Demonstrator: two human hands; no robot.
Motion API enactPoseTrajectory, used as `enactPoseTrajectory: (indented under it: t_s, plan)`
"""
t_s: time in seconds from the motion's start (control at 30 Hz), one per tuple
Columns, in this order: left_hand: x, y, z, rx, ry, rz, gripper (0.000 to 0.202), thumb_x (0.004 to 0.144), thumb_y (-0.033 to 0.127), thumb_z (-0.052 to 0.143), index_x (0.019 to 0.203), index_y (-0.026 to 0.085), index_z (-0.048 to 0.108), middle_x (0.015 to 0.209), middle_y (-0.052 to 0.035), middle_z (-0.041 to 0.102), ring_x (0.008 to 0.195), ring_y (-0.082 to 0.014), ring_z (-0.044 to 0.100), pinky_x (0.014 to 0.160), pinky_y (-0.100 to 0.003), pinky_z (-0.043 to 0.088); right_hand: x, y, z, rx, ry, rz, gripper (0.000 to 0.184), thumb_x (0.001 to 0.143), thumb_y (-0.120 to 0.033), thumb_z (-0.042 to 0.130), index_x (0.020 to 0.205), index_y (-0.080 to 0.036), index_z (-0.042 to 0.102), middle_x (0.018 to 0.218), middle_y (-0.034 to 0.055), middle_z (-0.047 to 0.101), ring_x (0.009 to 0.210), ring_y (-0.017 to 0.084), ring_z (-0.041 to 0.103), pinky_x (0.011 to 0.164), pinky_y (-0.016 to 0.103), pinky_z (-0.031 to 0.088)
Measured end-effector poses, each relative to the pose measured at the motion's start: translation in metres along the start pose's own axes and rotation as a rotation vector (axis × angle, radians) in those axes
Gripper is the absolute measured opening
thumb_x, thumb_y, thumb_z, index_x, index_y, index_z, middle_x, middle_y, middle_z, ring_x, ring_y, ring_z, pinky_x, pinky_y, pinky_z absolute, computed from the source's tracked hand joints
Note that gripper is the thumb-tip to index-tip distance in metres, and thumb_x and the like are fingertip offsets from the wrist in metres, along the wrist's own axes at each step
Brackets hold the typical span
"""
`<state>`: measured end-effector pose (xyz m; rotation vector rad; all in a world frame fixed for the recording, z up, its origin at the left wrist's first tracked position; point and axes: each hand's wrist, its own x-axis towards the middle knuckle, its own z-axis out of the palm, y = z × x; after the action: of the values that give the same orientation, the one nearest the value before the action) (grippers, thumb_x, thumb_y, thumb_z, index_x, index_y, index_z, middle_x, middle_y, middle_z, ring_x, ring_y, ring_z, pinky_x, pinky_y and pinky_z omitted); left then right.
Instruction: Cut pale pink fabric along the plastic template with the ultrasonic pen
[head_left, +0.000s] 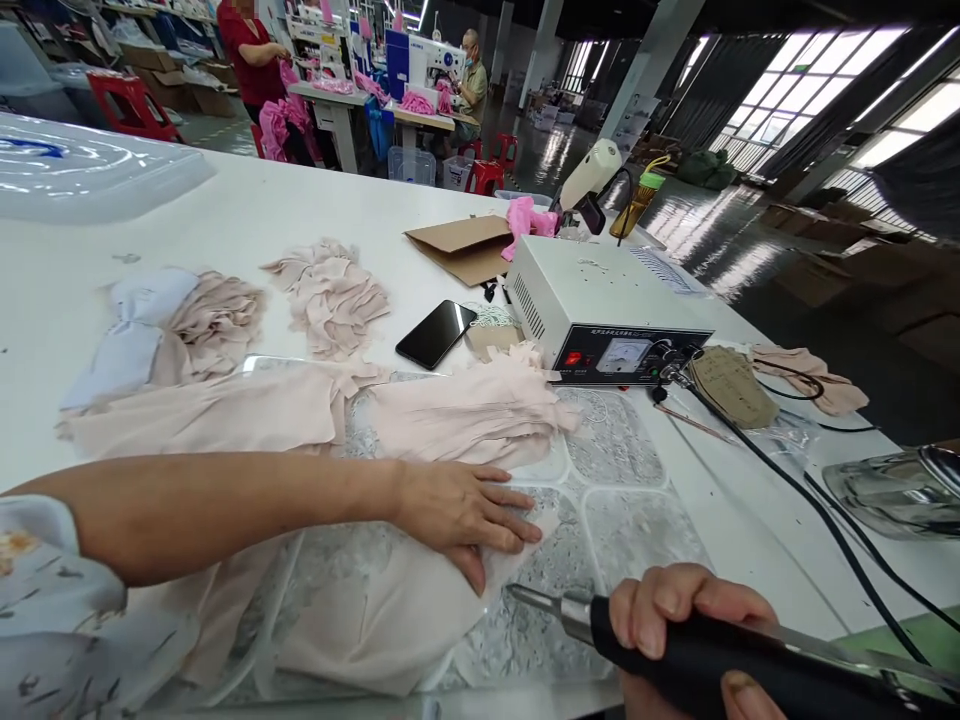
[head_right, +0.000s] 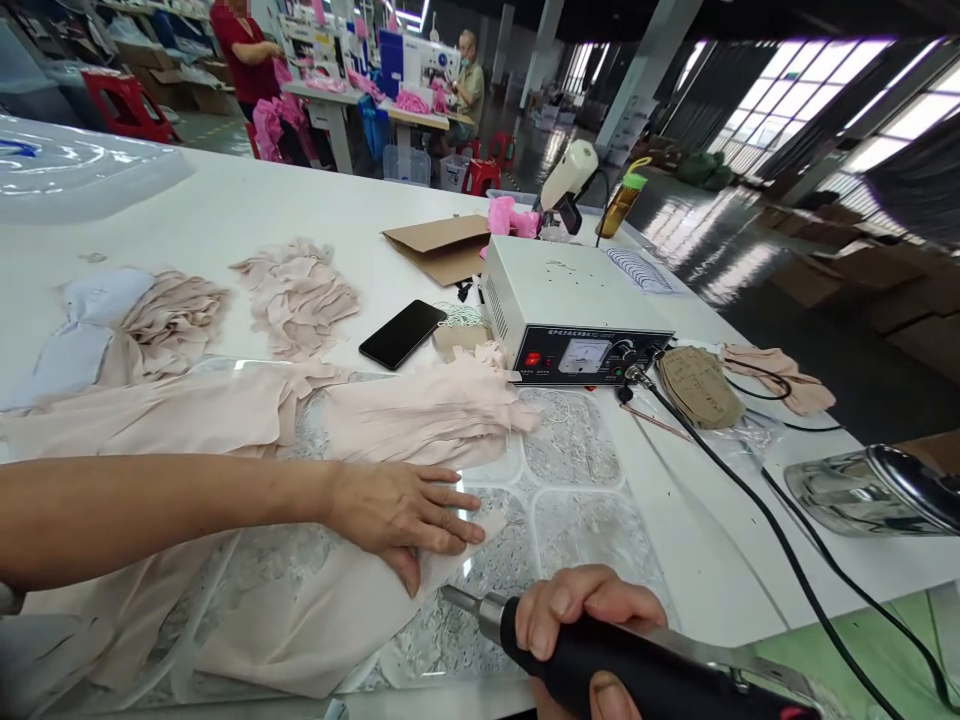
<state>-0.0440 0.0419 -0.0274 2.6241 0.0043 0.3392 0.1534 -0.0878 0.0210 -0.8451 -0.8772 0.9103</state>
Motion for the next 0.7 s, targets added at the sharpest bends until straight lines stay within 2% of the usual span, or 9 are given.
enactPoseTrajectory:
  t_s: [0.13, 0.3, 0.47, 0.6, 0.7]
  plan:
    - [0.0011, 0.001, -0.0016, 0.009, -0.018, -0.004, 0.031, 0.086, 0.041, 0.071, 0.112, 0.025, 0.066, 0.136, -0.0033, 0.058, 0.135, -0.0237, 0.045, 0.12, -0.037, 0.022, -0.0014, 0.0021, 0.0013, -0.008, -0.068, 0.035, 0.015, 0.08, -0.035, 0.058, 0.091, -0.025, 0.06, 0.074, -0.0009, 0.049, 0.052, 0.012, 0.051, 0.045, 0.028, 0.045]
    - [0.0019, 0.0017, -0.0034, 0.025, -0.099, -0.04, 0.03, 0.088, 0.043, 0.068, 0.113, 0.026, 0.066, 0.141, -0.0018, 0.054, 0.139, -0.0231, 0.039, 0.121, -0.036, 0.015, -0.0015, 0.0045, 0.0037, -0.004, -0.06, 0.006, 0.013, 0.083, -0.033, 0.056, 0.091, -0.024, 0.059, 0.075, -0.0009, 0.049, 0.052, 0.011, 0.052, 0.047, 0.029, 0.047]
    - [0.0008, 0.0006, -0.0013, 0.044, -0.044, 0.003, 0.03, 0.09, 0.043, 0.066, 0.112, 0.023, 0.066, 0.139, -0.004, 0.056, 0.136, -0.0249, 0.043, 0.12, -0.038, 0.019, -0.0022, 0.0043, 0.006, -0.024, -0.066, 0.011, 0.014, 0.081, -0.036, 0.059, 0.089, -0.025, 0.058, 0.074, -0.0013, 0.049, 0.051, 0.012, 0.051, 0.046, 0.029, 0.046]
    - [-0.0005, -0.0005, 0.0006, 0.057, -0.017, 0.012, 0.03, 0.089, 0.044, 0.066, 0.112, 0.025, 0.066, 0.138, -0.0026, 0.057, 0.135, -0.0236, 0.045, 0.119, -0.037, 0.021, -0.0031, 0.0043, 0.0077, -0.049, -0.067, -0.013, 0.011, 0.082, -0.035, 0.059, 0.086, -0.025, 0.057, 0.072, -0.0017, 0.05, 0.05, 0.012, 0.05, 0.045, 0.029, 0.045]
    - [-0.0014, -0.0011, 0.0015, 0.1, 0.037, 0.066, 0.031, 0.092, 0.044, 0.062, 0.113, 0.021, 0.066, 0.136, -0.005, 0.058, 0.134, -0.0249, 0.046, 0.118, -0.038, 0.024, -0.0033, 0.0049, 0.0076, -0.056, -0.103, -0.035, 0.011, 0.082, -0.036, 0.059, 0.087, -0.026, 0.057, 0.071, -0.0021, 0.049, 0.049, 0.012, 0.049, 0.044, 0.028, 0.044]
